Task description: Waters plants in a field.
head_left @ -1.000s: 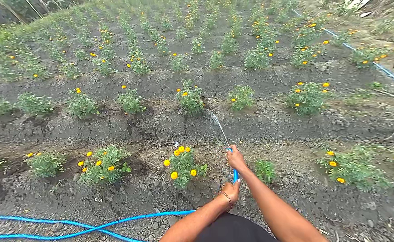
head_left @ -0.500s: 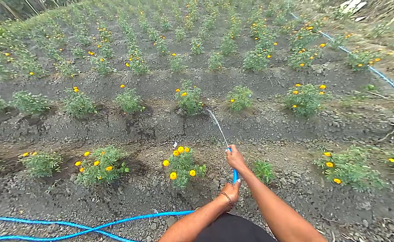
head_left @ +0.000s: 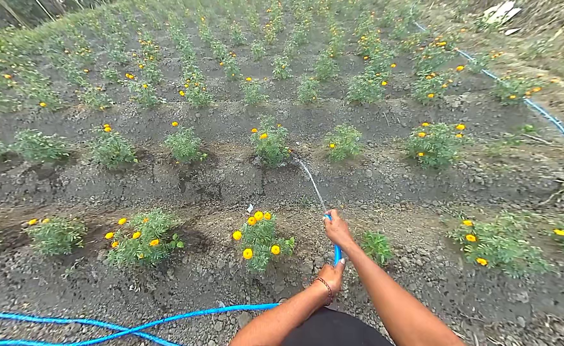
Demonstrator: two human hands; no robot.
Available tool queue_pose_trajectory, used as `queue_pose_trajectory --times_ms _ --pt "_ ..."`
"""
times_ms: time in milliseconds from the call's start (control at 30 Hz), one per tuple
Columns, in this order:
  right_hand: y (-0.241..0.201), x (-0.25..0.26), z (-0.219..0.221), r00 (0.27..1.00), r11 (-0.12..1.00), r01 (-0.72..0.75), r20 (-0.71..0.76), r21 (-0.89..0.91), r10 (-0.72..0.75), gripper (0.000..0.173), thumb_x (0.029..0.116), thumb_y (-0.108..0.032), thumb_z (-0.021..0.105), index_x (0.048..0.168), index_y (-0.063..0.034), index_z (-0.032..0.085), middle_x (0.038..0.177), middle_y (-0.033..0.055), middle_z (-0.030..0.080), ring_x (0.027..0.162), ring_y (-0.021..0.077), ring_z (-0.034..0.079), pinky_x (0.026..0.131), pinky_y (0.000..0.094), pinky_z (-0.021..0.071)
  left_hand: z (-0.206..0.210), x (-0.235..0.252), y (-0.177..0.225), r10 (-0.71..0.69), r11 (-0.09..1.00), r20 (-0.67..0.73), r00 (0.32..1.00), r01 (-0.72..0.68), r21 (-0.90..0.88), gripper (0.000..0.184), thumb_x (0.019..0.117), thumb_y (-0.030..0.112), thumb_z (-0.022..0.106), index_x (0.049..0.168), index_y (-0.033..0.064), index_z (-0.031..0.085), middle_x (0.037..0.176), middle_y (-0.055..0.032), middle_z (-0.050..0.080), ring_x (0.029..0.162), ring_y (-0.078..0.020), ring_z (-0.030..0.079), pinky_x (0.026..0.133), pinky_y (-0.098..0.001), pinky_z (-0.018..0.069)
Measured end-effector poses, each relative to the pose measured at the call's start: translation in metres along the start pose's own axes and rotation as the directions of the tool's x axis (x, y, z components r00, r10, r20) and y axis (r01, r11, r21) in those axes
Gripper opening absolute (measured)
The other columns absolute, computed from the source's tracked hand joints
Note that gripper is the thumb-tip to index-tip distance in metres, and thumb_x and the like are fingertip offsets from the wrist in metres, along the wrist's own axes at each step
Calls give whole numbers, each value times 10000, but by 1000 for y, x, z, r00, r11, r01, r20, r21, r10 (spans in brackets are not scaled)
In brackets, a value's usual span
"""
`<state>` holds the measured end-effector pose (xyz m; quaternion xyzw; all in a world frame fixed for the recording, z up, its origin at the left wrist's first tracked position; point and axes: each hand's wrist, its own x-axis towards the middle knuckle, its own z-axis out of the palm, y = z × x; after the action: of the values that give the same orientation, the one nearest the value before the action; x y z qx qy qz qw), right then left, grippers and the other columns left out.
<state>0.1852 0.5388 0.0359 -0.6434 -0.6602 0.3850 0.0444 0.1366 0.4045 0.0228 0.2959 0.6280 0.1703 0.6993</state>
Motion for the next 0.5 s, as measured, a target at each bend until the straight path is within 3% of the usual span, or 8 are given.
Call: queue_pose_trajectory --times_ms 200,333,500 --pt "-13 2 5 997 998 50 69 -40 -47 375 1119 -232 401 1455 -80 468 1172 247 672 1074 403 678 933 567 519 -3 -2 -2 -2 998 -22 1000 0 -67 587 1103 564 231 942 77 516 645 2 429 482 -133 418 488 -290 407" --pt "-19 4 9 994 996 89 60 -19 -88 363 1117 -237 407 1439 -83 476 1097 230 679 972 380 691 860 548 537 -8 -5 0 16 996 -36 999 -19 -86 590 1107 555 224 938 76 524 648 0 436 493 -136 428 500 -296 415" --pt "-22 7 9 995 996 83 66 -22 -81 360 1119 -221 402 1442 -79 472 1123 232 680 1031 381 686 911 541 526 -9 -4 2 -4 994 -43 999 -1 -107 581 1108 554 225 927 80 509 644 -3 429 486 -136 423 488 -295 411"
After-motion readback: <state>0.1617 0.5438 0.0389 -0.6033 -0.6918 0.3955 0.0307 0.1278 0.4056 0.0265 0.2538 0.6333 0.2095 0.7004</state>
